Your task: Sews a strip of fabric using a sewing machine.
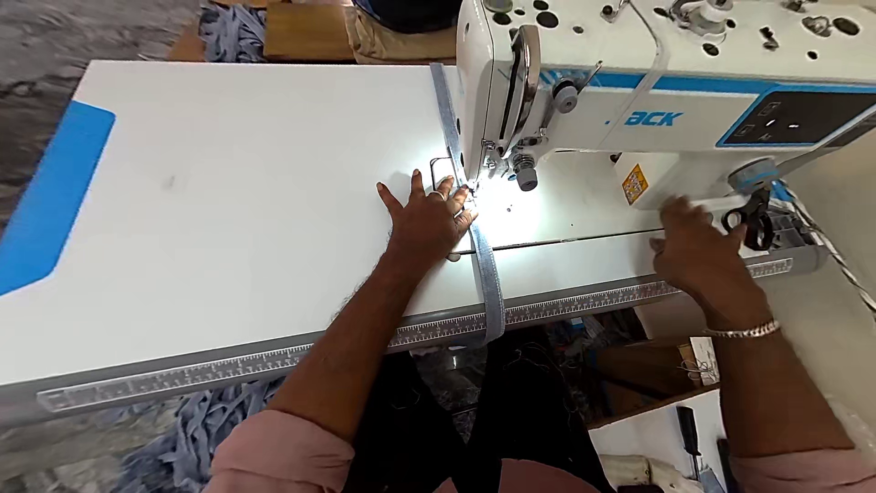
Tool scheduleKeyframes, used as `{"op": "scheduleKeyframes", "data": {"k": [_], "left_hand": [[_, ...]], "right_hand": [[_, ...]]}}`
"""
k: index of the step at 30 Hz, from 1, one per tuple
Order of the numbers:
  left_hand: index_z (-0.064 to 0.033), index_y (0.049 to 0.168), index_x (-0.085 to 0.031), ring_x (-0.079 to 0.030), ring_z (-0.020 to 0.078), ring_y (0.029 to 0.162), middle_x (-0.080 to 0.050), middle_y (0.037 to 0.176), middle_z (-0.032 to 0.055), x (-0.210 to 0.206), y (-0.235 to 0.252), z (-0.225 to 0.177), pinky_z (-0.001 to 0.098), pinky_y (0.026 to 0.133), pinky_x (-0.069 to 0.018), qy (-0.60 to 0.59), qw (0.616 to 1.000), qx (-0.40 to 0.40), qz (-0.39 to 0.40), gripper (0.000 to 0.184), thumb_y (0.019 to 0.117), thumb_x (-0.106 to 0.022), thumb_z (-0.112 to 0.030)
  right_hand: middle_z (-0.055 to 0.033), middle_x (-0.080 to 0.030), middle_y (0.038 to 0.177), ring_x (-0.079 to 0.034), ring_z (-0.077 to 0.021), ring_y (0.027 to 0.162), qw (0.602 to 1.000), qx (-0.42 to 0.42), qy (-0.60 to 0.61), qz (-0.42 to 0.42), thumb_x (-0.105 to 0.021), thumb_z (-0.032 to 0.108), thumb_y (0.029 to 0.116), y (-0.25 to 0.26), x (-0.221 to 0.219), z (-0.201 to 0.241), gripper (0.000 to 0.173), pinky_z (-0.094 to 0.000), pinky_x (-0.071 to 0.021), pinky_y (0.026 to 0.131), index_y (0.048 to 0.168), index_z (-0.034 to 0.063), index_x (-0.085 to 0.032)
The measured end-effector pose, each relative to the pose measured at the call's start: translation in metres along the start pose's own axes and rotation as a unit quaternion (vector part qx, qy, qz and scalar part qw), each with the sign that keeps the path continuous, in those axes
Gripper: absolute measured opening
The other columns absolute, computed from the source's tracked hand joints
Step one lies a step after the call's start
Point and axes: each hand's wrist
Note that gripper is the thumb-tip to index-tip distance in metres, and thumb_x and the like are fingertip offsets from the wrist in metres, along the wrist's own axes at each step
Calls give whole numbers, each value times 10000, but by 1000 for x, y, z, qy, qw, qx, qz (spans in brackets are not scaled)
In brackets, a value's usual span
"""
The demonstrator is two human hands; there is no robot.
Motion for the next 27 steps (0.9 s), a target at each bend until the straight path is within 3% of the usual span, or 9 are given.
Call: {"op": "scheduleKeyframes", "data": {"k": [2, 4, 7, 8, 10, 12, 15, 20, 27], "left_hand": [[-313, 1530, -507, -176, 431, 1565, -385, 1651, 9, 3, -1, -3, 874, 1078, 9, 1, 1000, 1, -7, 582, 1054, -328, -595], [-236, 1495, -552, -216, 441, 1552, -420, 1629, 50, 1, -17, -8, 864, 1092, -9, -17, 999, -18, -42, 582, 1041, -398, -566], [-244, 1459, -592, -288, 422, 1532, -503, 1572, 6, -12, -59, -20, 875, 1094, -43, -29, 994, -89, -49, 620, 1018, -403, -637], [-285, 1483, -566, -286, 404, 1538, -484, 1587, -34, -15, -71, -21, 876, 1088, -49, -24, 994, -99, -36, 610, 1031, -357, -636], [-327, 1492, -556, -266, 414, 1543, -466, 1599, -57, -18, -82, -17, 882, 1073, -44, -35, 994, -98, -30, 587, 1038, -328, -621], [-344, 1488, -558, -257, 421, 1545, -459, 1604, -62, -19, -85, -12, 877, 1077, -36, -40, 994, -93, -33, 604, 1024, -315, -645], [-348, 1494, -554, -259, 409, 1547, -464, 1600, -59, -19, -87, -10, 869, 1086, -25, -33, 994, -96, -40, 637, 1009, -312, -683], [-372, 1490, -553, -243, 415, 1551, -457, 1604, -64, -22, -87, -11, 855, 1102, -31, -34, 993, -104, -44, 630, 1009, -304, -694], [-396, 1485, -551, -233, 399, 1558, -452, 1607, -76, -21, -88, -10, 851, 1110, -34, -27, 994, -102, -40, 614, 1011, -302, -694]], "right_hand": [[-334, -428, 1512, -380, -595, 1384, 999, -1, -26, 41, -583, 193, 1032, 4, 6, -3, 587, -882, -141, 1041, 1540, -26, -387], [-321, -491, 1460, -487, -563, 1308, 999, 29, 41, 7, -549, 261, 1059, -18, 25, 0, 554, -799, -343, 1011, 1533, 6, -417], [-110, -719, 1073, -700, -265, 894, 963, 136, 215, 94, -565, 302, 1051, -68, 2, 26, 315, -525, -588, 752, 1286, 124, -675], [-37, -729, 1000, -696, -169, 831, 928, 175, 274, 184, -579, 331, 1038, -81, -24, 40, 297, -432, -602, 725, 1236, 153, -710], [2, -730, 1136, -704, -101, 993, 856, 215, 346, 318, -653, 384, 997, -95, -82, 78, 399, -376, -600, 890, 1331, 165, -668], [-15, -709, 1173, -675, -85, 1056, 816, 225, 432, 311, -687, 318, 984, -104, -132, 114, 394, -346, -569, 953, 1331, 134, -649], [-35, -719, 1063, -676, -79, 912, 757, 232, 535, 295, -608, 201, 1032, -113, -166, 146, 239, -295, -575, 842, 1211, 69, -693], [-24, -728, 1059, -661, -45, 920, 729, 240, 544, 339, -517, 270, 1078, -124, -167, 141, 305, -257, -545, 856, 1142, 35, -701], [-19, -712, 1022, -638, -28, 876, 726, 234, 526, 375, -518, 296, 1079, -138, -177, 138, 323, -236, -529, 830, 1140, 43, -709]]}}
Point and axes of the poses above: each hand's wrist, its own y-axis towards the middle knuckle, its own x-axis out of the back of the hand, z = x × y
